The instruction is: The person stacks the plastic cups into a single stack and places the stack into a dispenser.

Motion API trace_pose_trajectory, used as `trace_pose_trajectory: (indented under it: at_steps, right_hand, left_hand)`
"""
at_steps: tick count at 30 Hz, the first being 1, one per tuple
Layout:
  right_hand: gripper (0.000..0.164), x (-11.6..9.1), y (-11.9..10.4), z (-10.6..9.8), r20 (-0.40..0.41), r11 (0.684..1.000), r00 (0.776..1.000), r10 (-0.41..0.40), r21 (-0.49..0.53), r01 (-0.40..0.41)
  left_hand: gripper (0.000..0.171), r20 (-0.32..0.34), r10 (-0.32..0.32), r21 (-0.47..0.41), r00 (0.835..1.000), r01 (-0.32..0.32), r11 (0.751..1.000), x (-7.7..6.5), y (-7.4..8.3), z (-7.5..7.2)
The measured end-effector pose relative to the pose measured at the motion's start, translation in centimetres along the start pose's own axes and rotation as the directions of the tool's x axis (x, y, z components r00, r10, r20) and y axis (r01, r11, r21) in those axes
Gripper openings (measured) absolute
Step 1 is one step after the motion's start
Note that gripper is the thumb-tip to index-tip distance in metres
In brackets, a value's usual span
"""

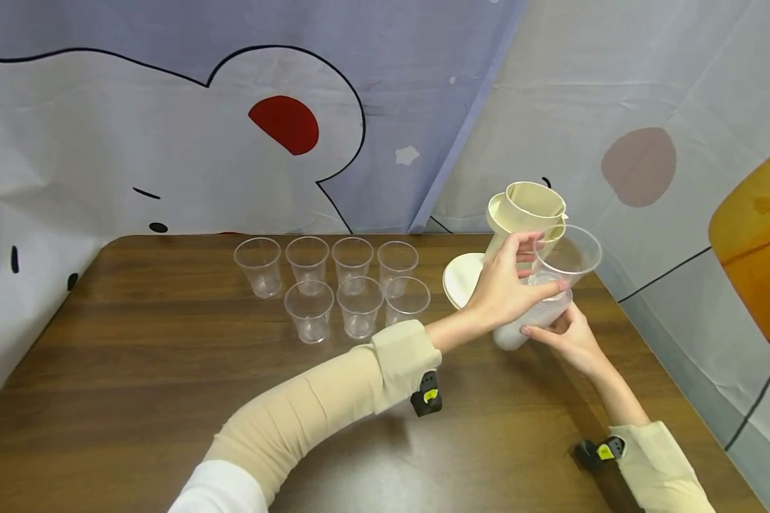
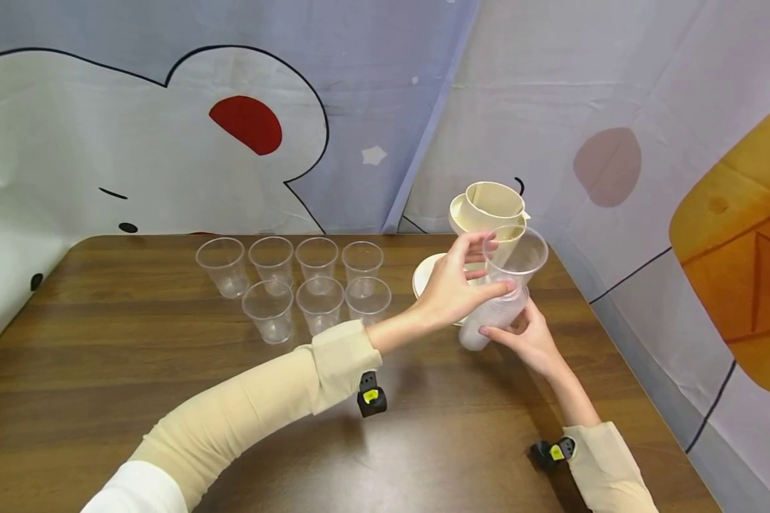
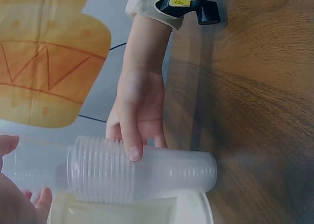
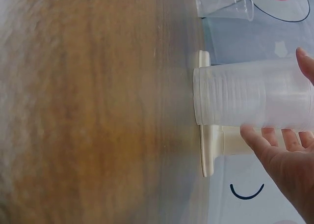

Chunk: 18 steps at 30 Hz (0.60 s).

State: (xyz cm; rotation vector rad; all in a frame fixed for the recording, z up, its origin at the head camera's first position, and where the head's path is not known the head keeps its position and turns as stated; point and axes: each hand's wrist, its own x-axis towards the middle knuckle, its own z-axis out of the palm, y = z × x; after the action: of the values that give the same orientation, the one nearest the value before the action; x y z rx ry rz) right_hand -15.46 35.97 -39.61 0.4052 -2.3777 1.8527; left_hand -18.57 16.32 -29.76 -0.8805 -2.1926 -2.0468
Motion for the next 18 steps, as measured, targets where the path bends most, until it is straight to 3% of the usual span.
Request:
trace_pose_trajectory:
  at_steps: [5, 18]
  right_hand:
    - [0.064, -0.24, -0.10, 0.10, -0.001, 1.000, 1.000, 0.002, -0.006, -0.002]
    - [0.065, -0.31, -0.15, 0.39, 0.005, 0.999, 1.000, -0.016, 0.029, 0.016]
  left_hand:
    - [0.068, 0.005, -0.011, 0.011, 1.000, 0.011, 1.000, -0.12, -0.36, 0.12]
    - [0.071, 0.031, -0.068, 0.146, 0.997, 0.063, 0.987, -0.60, -0.93, 0.20]
